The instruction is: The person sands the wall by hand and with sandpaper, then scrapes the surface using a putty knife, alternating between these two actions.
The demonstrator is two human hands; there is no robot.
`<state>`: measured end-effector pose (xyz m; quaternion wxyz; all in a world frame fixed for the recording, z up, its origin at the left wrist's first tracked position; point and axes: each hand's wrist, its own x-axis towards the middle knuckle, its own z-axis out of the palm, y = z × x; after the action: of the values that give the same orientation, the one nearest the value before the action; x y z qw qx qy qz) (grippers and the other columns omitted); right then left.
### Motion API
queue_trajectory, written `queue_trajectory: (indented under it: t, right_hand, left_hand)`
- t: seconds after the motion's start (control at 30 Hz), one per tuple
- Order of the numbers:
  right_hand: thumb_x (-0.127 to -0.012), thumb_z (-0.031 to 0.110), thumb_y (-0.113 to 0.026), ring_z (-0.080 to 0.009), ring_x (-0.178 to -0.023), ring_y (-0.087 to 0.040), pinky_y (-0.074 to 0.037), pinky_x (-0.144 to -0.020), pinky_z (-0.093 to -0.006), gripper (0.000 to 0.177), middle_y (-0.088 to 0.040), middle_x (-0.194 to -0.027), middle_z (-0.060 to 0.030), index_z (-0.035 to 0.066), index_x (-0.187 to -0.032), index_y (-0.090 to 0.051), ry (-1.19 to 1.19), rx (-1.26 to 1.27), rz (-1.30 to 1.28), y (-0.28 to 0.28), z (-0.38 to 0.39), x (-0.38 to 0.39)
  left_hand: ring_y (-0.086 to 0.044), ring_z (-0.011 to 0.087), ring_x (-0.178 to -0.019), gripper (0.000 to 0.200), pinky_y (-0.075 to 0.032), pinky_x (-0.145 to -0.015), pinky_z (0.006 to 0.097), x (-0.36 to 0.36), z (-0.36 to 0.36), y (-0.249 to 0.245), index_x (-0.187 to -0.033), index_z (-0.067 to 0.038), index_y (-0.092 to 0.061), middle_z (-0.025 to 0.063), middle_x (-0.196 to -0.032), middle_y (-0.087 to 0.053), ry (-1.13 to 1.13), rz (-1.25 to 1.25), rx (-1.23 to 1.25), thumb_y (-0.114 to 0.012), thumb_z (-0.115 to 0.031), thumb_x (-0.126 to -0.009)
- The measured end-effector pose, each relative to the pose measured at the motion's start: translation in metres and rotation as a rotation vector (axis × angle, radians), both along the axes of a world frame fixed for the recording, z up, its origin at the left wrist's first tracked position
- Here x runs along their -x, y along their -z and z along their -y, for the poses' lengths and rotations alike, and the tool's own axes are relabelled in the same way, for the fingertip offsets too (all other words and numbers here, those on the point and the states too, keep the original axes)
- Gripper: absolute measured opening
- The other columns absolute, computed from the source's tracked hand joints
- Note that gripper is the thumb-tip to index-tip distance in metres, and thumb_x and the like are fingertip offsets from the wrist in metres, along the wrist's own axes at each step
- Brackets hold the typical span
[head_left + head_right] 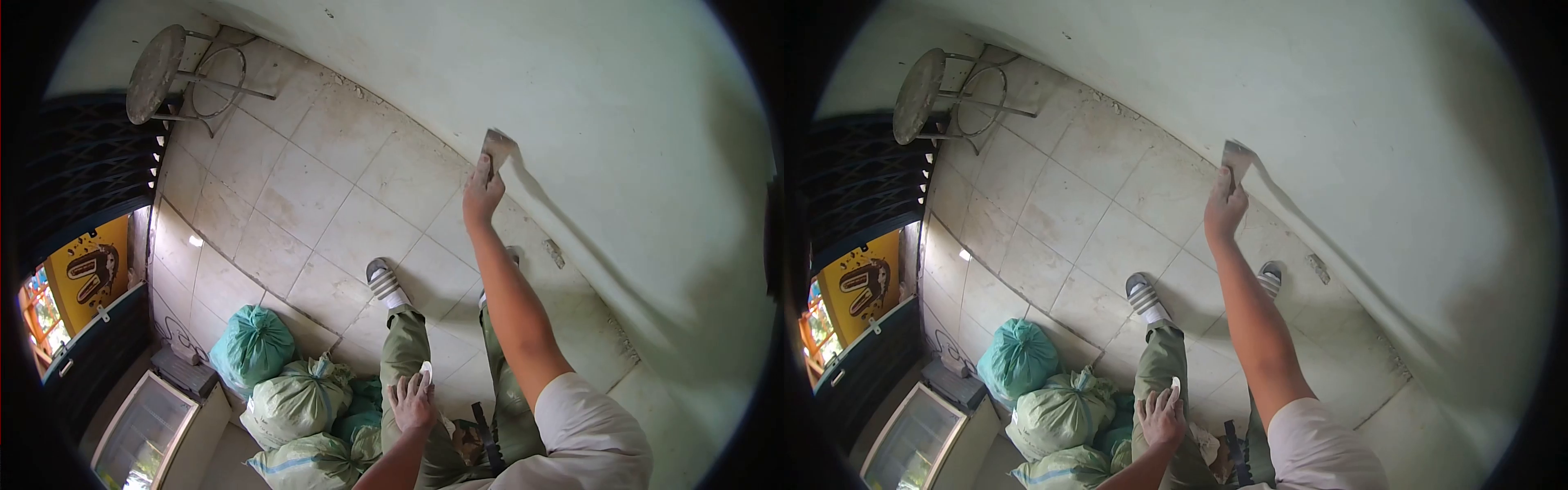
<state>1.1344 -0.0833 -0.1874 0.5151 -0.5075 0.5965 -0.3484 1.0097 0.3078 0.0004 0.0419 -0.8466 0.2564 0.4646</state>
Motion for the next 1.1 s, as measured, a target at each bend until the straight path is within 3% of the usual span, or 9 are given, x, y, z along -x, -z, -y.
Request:
queue_trajectory:
  t: [0.1,0.2,0.27,0.37,0.47,0.53,0.73,0.93,1.1]
  right_hand:
    - [-0.099,0.026,-0.055,-0.0165,-0.055,-0.047,-0.040,-0.054,-0.0330,0.037,-0.058,-0.066,-0.0068,-0.010,-0.094,-0.063,0.085,0.149,-0.059,0.032,-0.039,0.018]
    - [-0.098,0.027,-0.055,-0.0052,-0.048,-0.040,-0.033,-0.044,-0.0233,0.028,-0.047,-0.061,0.0038,0.000,-0.097,-0.061,0.021,0.249,-0.135,0.045,-0.030,0.020]
    - [-0.099,0.028,-0.054,-0.0063,-0.049,-0.041,-0.034,-0.045,-0.0237,0.032,-0.048,-0.061,0.0026,-0.002,-0.105,-0.063,-0.003,0.197,-0.142,-0.001,0.010,0.000]
    - [-0.099,0.029,-0.053,-0.0088,-0.049,-0.042,-0.035,-0.046,-0.0258,0.037,-0.049,-0.061,0.0011,-0.005,-0.097,-0.065,0.008,0.105,-0.061,0.003,0.001,-0.012]
    - [-0.099,0.027,-0.053,-0.0247,-0.063,-0.059,-0.046,-0.062,-0.0379,0.040,-0.064,-0.071,-0.0173,-0.011,-0.095,-0.065,0.021,0.239,-0.289,0.001,-0.033,0.008]
    - [-0.099,0.031,-0.053,-0.0205,-0.055,-0.050,-0.042,-0.056,-0.0366,0.044,-0.058,-0.061,-0.0116,-0.010,-0.090,-0.065,0.072,0.233,-0.259,0.019,-0.031,0.018]
    - [-0.099,0.032,-0.052,-0.0196,-0.053,-0.050,-0.042,-0.054,-0.0369,0.047,-0.058,-0.059,-0.0101,-0.011,-0.087,-0.065,0.103,-0.143,-0.137,0.000,-0.017,0.012]
    - [-0.099,0.034,-0.054,-0.0124,-0.051,-0.047,-0.040,-0.050,-0.0308,0.043,-0.051,-0.057,-0.0042,-0.006,-0.090,-0.067,0.026,0.357,-0.363,0.010,-0.031,0.025]
    - [-0.097,0.031,-0.056,-0.0278,-0.056,-0.050,-0.043,-0.059,-0.0384,0.042,-0.057,-0.062,-0.0191,-0.010,-0.089,-0.065,-0.054,0.073,-0.249,-0.017,0.004,0.000]
  left_hand:
    - [-0.036,0.0264,-0.136,0.042,-0.013,-0.116,0.0532,-0.003,0.003,-0.001,-0.139,-0.027,-0.047,-0.0007,-0.138,-0.051,0.003,-0.016,-0.014,-0.042,-0.038,-0.098]
    - [-0.036,0.0266,-0.136,0.043,-0.012,-0.116,0.0532,-0.003,0.002,-0.001,-0.139,-0.027,-0.048,-0.0007,-0.138,-0.051,0.013,-0.010,-0.007,-0.042,-0.037,-0.098]
    - [-0.036,0.0267,-0.136,0.043,-0.012,-0.116,0.0533,0.001,-0.001,0.002,-0.139,-0.026,-0.048,-0.0009,-0.137,-0.052,0.018,-0.005,-0.001,-0.042,-0.036,-0.098]
    - [-0.037,0.0268,-0.135,0.042,-0.012,-0.116,0.0534,-0.001,-0.003,0.003,-0.138,-0.026,-0.048,-0.0011,-0.137,-0.052,0.019,0.000,0.004,-0.043,-0.036,-0.097]
    - [-0.037,0.0269,-0.135,0.043,-0.012,-0.116,0.0537,0.001,-0.002,0.000,-0.138,-0.026,-0.049,-0.0008,-0.137,-0.053,0.007,-0.005,0.007,-0.043,-0.036,-0.097]
    - [-0.037,0.0269,-0.135,0.043,-0.012,-0.116,0.0539,-0.001,-0.001,0.001,-0.138,-0.026,-0.049,-0.0005,-0.137,-0.053,0.001,-0.002,0.007,-0.043,-0.036,-0.097]
    - [-0.037,0.0270,-0.135,0.042,-0.012,-0.116,0.0539,0.002,-0.006,0.003,-0.137,-0.026,-0.050,-0.0001,-0.136,-0.053,0.005,-0.006,-0.010,-0.041,-0.036,-0.098]
    - [-0.036,0.0271,-0.136,0.042,-0.011,-0.116,0.0539,0.001,-0.002,0.002,-0.138,-0.027,-0.049,0.0007,-0.136,-0.053,0.010,-0.011,-0.007,-0.040,-0.035,-0.098]
    - [-0.036,0.0272,-0.136,0.043,-0.011,-0.116,0.0538,0.001,-0.003,0.003,-0.139,-0.028,-0.048,0.0006,-0.136,-0.053,0.023,-0.011,-0.020,-0.039,-0.035,-0.098]
